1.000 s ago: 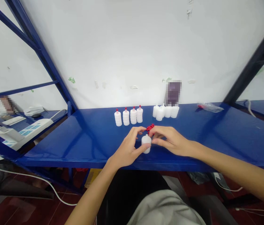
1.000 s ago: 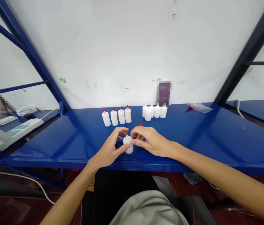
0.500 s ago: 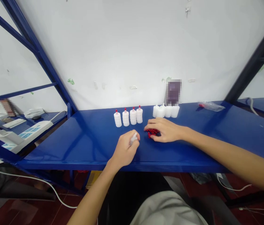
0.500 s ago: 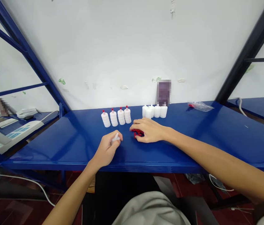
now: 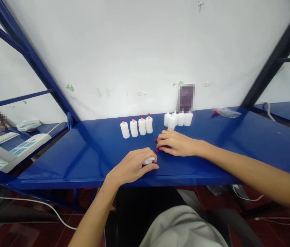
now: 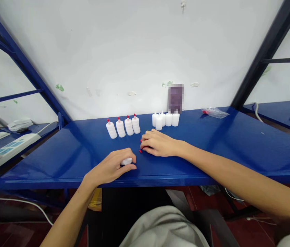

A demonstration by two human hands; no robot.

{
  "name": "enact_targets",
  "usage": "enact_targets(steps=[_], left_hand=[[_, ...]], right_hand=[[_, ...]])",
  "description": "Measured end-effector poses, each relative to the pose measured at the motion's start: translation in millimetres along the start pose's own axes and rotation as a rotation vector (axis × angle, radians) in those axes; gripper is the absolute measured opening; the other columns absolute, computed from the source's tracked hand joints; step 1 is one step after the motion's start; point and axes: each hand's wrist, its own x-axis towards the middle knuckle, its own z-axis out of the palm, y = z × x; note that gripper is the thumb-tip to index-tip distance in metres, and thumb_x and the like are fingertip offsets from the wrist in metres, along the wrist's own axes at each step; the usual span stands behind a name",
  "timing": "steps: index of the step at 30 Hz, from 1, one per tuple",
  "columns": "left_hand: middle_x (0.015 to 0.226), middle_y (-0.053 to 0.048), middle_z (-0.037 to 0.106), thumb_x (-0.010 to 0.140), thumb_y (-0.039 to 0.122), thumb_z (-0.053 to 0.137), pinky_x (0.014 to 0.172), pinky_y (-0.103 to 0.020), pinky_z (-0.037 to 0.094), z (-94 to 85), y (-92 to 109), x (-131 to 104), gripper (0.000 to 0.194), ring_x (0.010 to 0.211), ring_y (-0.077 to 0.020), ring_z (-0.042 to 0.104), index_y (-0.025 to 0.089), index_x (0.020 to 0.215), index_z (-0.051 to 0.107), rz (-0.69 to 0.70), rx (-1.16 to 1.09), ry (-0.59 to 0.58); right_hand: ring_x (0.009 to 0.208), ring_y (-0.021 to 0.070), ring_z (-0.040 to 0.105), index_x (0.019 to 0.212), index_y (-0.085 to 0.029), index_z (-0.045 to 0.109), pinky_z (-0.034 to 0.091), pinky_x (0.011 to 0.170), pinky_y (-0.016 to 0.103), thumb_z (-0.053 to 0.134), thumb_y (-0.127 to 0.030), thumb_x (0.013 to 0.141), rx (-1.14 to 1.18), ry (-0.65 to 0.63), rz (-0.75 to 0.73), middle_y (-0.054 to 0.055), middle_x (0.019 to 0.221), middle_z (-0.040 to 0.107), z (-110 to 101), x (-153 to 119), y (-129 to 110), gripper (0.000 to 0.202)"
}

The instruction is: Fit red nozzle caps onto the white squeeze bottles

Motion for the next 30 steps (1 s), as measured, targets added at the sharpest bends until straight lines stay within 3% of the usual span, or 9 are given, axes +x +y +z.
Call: enact_targets(steps=[9,13,17,21,25,30], left_hand=[[0.085,-0.001,0.058,0.100,0.033,0.047,0.073,-0.026,0.040,3.1,-5.2,-2.0,0.021,0.074,-0.0132,0.052,0.019,0.086,0.055,0.064,0.116,0.042],[0.081,-0.001,0.059,0.092,0.025,0.051,0.067,-0.026,0.038,5.0,-4.3,-2.2,0.012,0.069,-0.0138,0.051,0.019,0.083,0.055,0.003,0.204,0.107],[0.079,0.000,0.062,0.093,0.035,0.052,0.066,-0.027,0.037,6.8,-2.7,-0.1,0.018,0.069,-0.0154,0.054,0.020,0.086,0.057,-0.147,0.277,0.159],[0.081,-0.001,0.067,0.096,0.045,0.046,0.064,-0.027,0.034,8.1,-0.6,1.1,0.030,0.070,-0.0172,0.059,0.021,0.088,0.061,-0.209,0.251,0.155],[0.076,-0.002,0.067,0.100,0.044,0.037,0.062,-0.028,0.030,8.1,-0.2,0.5,0.038,0.066,-0.0168,0.058,0.020,0.088,0.065,-0.222,0.204,0.163],[0.060,0.001,0.056,0.098,0.044,0.042,0.058,-0.027,0.027,8.2,-0.5,-1.9,0.040,0.054,-0.0128,0.046,0.019,0.079,0.066,-0.261,0.124,0.234]], right_hand=[[0.088,0.0205,0.055,0.104,-0.017,0.070,0.039,0.082,0.038,0.044,-0.019,0.100,-0.010,0.021,-0.022,0.010,0.099,0.066,9.5,4.3,-3.7,0.026],[0.091,0.0218,0.057,0.107,-0.016,0.068,0.042,0.082,0.038,0.046,-0.019,0.098,0.003,0.136,-0.014,0.012,0.101,0.066,10.7,4.4,-4.4,0.025],[0.083,0.0167,0.060,0.102,-0.017,0.065,0.048,0.076,0.031,0.053,-0.014,0.091,0.245,0.349,0.037,0.008,0.097,0.064,10.1,5.7,-17.8,0.017],[0.074,0.0124,0.061,0.093,-0.018,0.059,0.051,0.068,0.025,0.062,-0.008,0.079,0.459,0.406,0.051,0.002,0.087,0.064,12.6,11.5,-39.9,0.017],[0.075,0.0123,0.063,0.097,-0.018,0.057,0.053,0.069,0.025,0.063,-0.009,0.078,0.489,0.433,-0.002,0.001,0.087,0.066,18.4,17.6,-51.5,0.022],[0.075,0.0124,0.063,0.101,-0.019,0.058,0.053,0.069,0.025,0.059,-0.008,0.081,0.411,0.484,-0.085,0.001,0.087,0.068,16.1,24.5,-56.1,0.022]])
